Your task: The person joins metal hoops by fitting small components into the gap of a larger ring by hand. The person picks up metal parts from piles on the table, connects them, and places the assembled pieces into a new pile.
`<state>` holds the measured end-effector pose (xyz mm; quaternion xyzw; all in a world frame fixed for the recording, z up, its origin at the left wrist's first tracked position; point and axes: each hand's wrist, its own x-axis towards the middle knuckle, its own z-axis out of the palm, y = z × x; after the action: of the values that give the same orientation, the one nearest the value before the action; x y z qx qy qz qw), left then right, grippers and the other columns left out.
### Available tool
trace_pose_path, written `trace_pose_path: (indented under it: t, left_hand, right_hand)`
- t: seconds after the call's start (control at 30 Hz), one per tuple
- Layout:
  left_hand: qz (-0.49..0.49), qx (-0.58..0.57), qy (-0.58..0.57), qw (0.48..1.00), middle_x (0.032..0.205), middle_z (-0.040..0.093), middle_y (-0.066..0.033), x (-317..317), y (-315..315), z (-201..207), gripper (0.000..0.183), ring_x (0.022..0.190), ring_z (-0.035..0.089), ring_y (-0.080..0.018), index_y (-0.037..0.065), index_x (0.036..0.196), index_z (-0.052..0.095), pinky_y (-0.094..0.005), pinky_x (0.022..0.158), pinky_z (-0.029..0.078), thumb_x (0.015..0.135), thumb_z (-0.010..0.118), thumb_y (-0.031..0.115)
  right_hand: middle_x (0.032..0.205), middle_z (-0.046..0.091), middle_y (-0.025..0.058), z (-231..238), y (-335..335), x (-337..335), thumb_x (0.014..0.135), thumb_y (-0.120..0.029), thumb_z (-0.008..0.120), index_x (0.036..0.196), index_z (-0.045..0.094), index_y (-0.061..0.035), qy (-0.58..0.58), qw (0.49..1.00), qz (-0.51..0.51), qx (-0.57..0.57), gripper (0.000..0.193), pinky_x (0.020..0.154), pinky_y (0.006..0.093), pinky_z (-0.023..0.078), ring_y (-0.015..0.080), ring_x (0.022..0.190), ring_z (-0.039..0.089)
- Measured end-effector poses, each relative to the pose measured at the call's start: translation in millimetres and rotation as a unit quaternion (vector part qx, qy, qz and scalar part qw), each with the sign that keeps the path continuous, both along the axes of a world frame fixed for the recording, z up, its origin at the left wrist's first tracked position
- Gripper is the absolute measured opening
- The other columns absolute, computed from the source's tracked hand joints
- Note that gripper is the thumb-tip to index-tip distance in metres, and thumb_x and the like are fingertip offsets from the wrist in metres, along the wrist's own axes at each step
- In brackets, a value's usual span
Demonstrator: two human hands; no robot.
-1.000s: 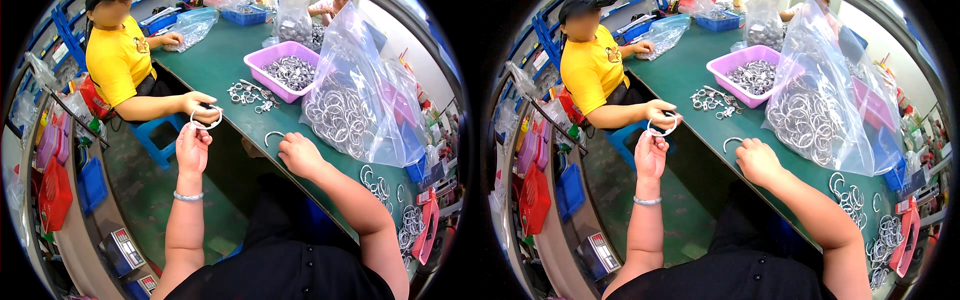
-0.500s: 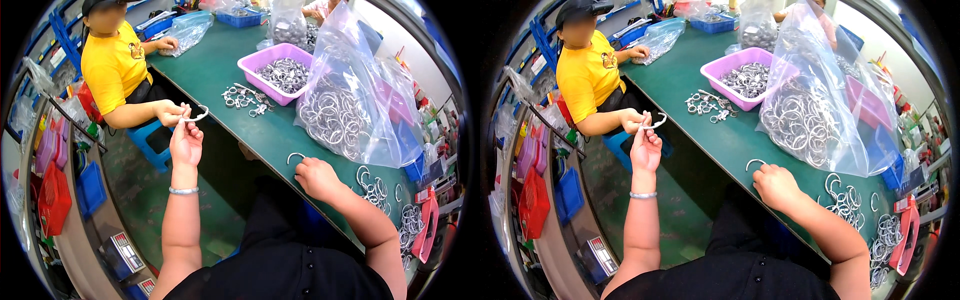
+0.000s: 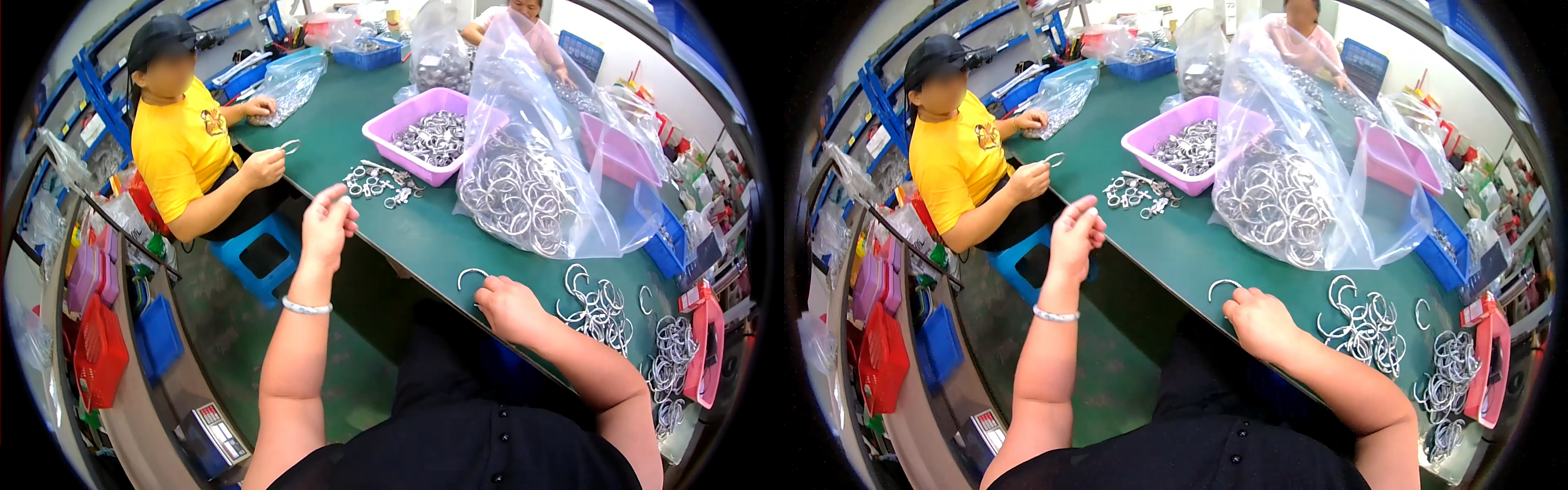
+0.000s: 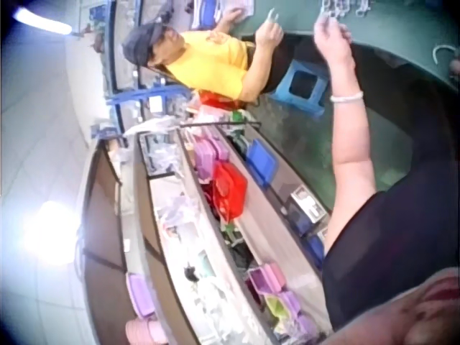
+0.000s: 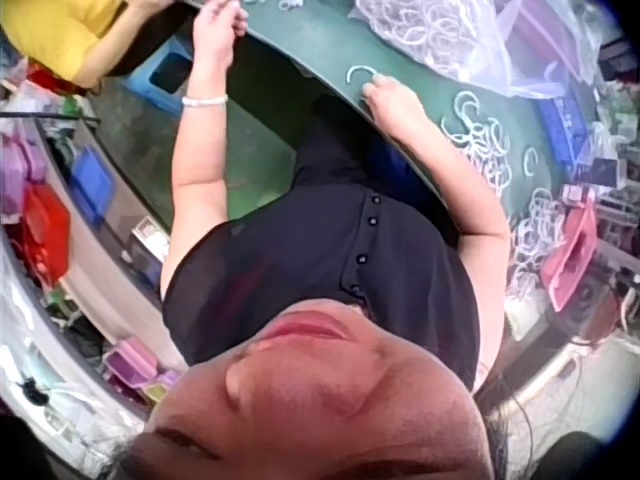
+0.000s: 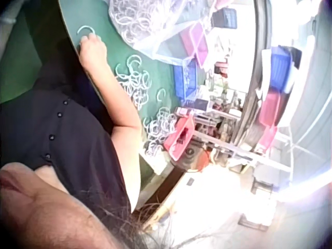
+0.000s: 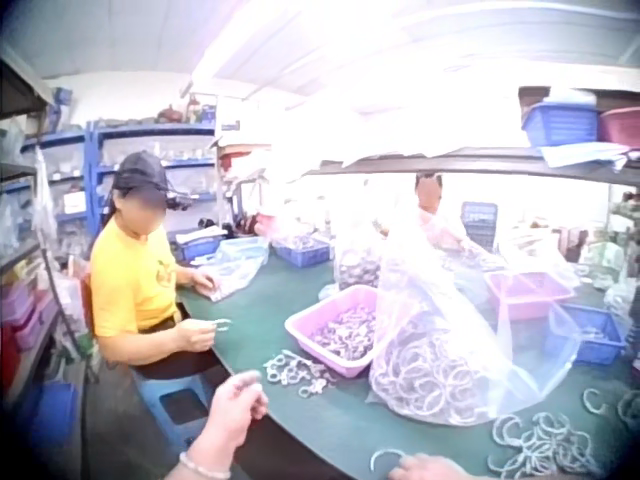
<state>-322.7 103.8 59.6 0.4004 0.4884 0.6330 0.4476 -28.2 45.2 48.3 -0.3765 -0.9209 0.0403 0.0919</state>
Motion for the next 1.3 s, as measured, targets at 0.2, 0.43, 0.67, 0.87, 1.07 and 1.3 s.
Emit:
trace_pose_path:
  t: [0.2,0.43,0.67,0.87,1.07,1.3]
  left_hand:
    - [-0.144,-0.040,0.022,0.988,0.070,0.056,-0.0015,85.3,-30.7,-36.2,0.018,0.055,0.049,-0.0064,0.001,0.097,0.056,-0.0183,0.051,0.039,0.083,0.050,0.010]
    - [-0.120,0.010,0.162,0.979,0.074,0.055,0.0009,121.0,-55.5,-72.2,0.017,0.060,0.047,-0.0043,0.002,0.097,0.058,-0.0171,0.055,0.040,0.082,0.053,0.008]
    - [-0.176,-0.040,0.168,0.969,0.077,0.056,-0.0008,134.1,-70.9,-54.9,0.020,0.062,0.048,-0.0050,0.001,0.100,0.056,-0.0169,0.056,0.040,0.081,0.053,0.007]
    - [-0.265,0.002,0.065,0.962,0.098,0.054,-0.0052,158.8,-102.2,-43.4,0.035,0.078,0.054,-0.0095,0.000,0.116,0.046,-0.0212,0.067,0.046,0.081,0.050,0.001]
    - [-0.311,0.185,0.148,0.921,0.109,0.050,-0.0113,202.1,-125.5,-29.1,0.038,0.094,0.052,-0.0168,-0.001,0.112,0.049,-0.0254,0.077,0.043,0.074,0.057,-0.004]
    - [-0.299,0.076,-0.041,0.950,0.083,0.059,-0.0076,229.2,-130.5,-24.2,0.017,0.075,0.056,-0.0131,-0.003,0.097,0.055,-0.0252,0.070,0.046,0.087,0.047,0.008]
  right_hand:
    - [0.076,0.049,0.0109,-4.6,-13.0,27.0,0.063,-0.003,0.051,0.072,0.053,-0.0038,-0.003,0.999,-0.031,-0.016,0.009,0.064,0.0364,0.045,0.0283,0.074,0.053]
    - [0.083,0.047,0.0112,-10.8,-21.9,42.8,0.064,-0.003,0.052,0.078,0.054,-0.0040,0.089,0.995,-0.035,0.004,0.014,0.066,0.0353,0.045,0.0279,0.078,0.051]
    - [0.085,0.048,0.0116,-14.8,-17.8,51.9,0.068,-0.005,0.050,0.073,0.056,-0.0040,0.126,0.992,-0.033,0.002,0.008,0.065,0.0348,0.044,0.0277,0.080,0.051]
    - [0.087,0.052,0.0072,9.8,-43.3,68.6,0.074,-0.002,0.058,0.082,0.058,-0.0048,0.385,0.912,-0.004,-0.145,0.009,0.063,0.0284,0.044,0.0210,0.073,0.054]
    - [0.079,0.054,0.0066,16.1,-77.9,68.9,0.075,0.000,0.057,0.081,0.055,-0.0010,0.534,0.835,-0.030,-0.130,0.006,0.065,0.0273,0.043,0.0177,0.074,0.053]
    - [0.091,0.056,0.0077,20.3,-98.2,96.3,0.083,-0.001,0.047,0.096,0.055,0.0029,0.648,0.718,-0.054,-0.249,0.016,0.072,0.0240,0.047,0.0125,0.080,0.057]
